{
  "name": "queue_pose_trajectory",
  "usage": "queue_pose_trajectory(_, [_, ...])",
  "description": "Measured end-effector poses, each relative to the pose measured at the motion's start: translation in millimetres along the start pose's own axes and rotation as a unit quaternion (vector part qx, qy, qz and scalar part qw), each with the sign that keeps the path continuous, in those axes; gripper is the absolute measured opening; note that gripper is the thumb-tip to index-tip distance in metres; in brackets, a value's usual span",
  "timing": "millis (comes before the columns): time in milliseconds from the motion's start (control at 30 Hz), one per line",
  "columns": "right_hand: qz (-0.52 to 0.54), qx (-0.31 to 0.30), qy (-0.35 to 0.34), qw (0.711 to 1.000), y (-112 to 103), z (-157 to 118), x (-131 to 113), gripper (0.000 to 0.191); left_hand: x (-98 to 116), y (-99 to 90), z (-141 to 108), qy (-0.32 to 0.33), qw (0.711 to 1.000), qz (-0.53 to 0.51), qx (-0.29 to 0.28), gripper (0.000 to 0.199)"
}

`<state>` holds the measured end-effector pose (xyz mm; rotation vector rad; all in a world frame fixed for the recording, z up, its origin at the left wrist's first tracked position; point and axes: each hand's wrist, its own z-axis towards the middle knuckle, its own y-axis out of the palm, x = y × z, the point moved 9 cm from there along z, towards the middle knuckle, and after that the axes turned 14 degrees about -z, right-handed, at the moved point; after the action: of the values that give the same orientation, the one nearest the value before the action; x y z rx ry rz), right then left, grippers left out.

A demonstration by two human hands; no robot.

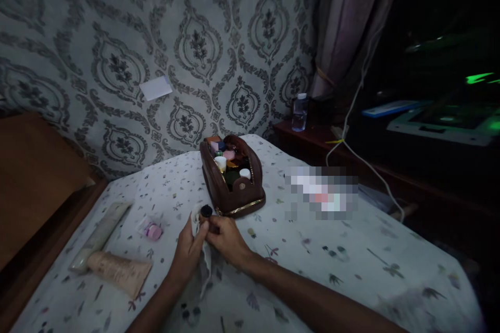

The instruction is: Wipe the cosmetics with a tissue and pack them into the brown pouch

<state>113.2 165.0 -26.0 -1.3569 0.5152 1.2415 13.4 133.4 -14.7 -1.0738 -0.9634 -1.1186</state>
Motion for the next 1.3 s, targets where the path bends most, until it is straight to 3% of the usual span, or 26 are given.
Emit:
queue_pose_trajectory(67, [0.011, 0.009, -0.006, 1.000, -0.4, 1.0, -1.3, 0.008, 0.6, -1.5, 1.4, 0.005, 1.000, 0.000, 0.003, 0.046])
queue_pose_trajectory(167, [0.045, 0.009, -0.032, 0.998, 2.1, 1.8, -5.5, 0.018, 3.2, -0.9, 2.8, 0.008, 1.000, -0.017, -0.008, 0.047])
queue_pose_trajectory(300, [0.169, -0.011, -0.090, 0.981, 3.0, -2.6, -17.3, 0.031, 7.2, -8.7, 3.3, 0.008, 1.000, -0.016, 0.011, 0.049])
queue_pose_trajectory(433, [0.248, -0.037, -0.038, 0.967, 2.0, -3.5, -10.8, 0.046, 12.0, -25.3, 1.9, 0.031, 0.997, 0.010, 0.068, 0.048])
queue_pose_trajectory(533, [0.231, -0.029, -0.002, 0.972, -0.6, 0.2, -4.6, 0.039, 14.0, -33.9, 1.3, 0.032, 0.995, 0.001, 0.094, 0.049])
queue_pose_trajectory(733, [0.274, -0.144, -0.032, 0.950, 24.3, -1.5, -12.5, 0.053, -5.0, -52.3, 1.7, -0.118, 0.980, -0.060, 0.145, 0.068])
queue_pose_trajectory(833, [0.236, -0.172, -0.071, 0.954, 28.8, -7.1, -15.2, 0.051, -11.5, -56.5, 3.8, -0.161, 0.975, -0.047, 0.147, 0.061])
queue_pose_trajectory(1033, [0.135, -0.146, -0.121, 0.973, 13.4, -9.6, -20.6, 0.026, -3.8, -48.1, 10.2, -0.110, 0.984, -0.027, 0.135, 0.051])
queue_pose_trajectory(1167, [0.135, -0.121, -0.143, 0.973, 1.1, -8.5, -30.6, 0.029, 17.8, -37.4, 14.5, -0.044, 0.994, -0.007, 0.102, 0.041])
queue_pose_trajectory(1300, [0.121, -0.062, -0.159, 0.978, -33.9, -13.7, -46.2, 0.033, 48.9, -28.8, 21.8, 0.030, 0.994, 0.073, 0.072, 0.032])
